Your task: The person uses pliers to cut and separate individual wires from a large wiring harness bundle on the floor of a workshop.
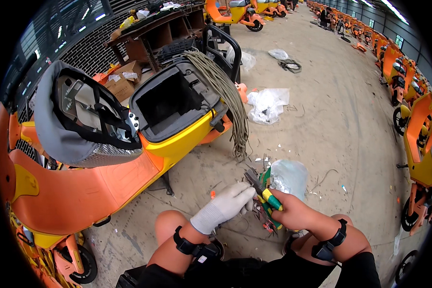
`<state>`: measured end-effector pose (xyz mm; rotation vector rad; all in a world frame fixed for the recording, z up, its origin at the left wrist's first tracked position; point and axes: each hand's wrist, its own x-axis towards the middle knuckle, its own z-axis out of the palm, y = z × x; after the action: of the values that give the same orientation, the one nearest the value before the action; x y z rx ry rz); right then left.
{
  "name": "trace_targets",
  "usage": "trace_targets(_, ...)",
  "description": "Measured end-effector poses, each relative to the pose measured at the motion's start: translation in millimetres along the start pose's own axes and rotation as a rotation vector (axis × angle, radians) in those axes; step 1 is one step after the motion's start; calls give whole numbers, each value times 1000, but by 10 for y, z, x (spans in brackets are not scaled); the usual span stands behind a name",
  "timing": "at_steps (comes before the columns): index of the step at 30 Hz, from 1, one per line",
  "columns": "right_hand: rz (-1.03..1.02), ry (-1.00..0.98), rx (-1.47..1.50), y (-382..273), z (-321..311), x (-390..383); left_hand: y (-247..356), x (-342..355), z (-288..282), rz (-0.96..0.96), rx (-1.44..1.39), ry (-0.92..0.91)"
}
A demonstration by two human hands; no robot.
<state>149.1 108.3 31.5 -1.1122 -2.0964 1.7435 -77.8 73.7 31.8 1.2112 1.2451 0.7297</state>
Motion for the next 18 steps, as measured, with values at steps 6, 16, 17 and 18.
trace_targets(6, 54, 5, 27, -113, 54, -33, -132, 18, -19, 99, 171, 101)
trace_targets(16, 53, -48, 186, -49, -12, 6, -27, 8, -47, 54, 51, 36)
trace_targets(17, 40, -44, 156, -55, -17, 12, -56, 9, -47, 53, 47, 44)
trace_targets(18, 27, -40, 126, -63, -29, 18, -67, 18, -54, 52, 52, 35)
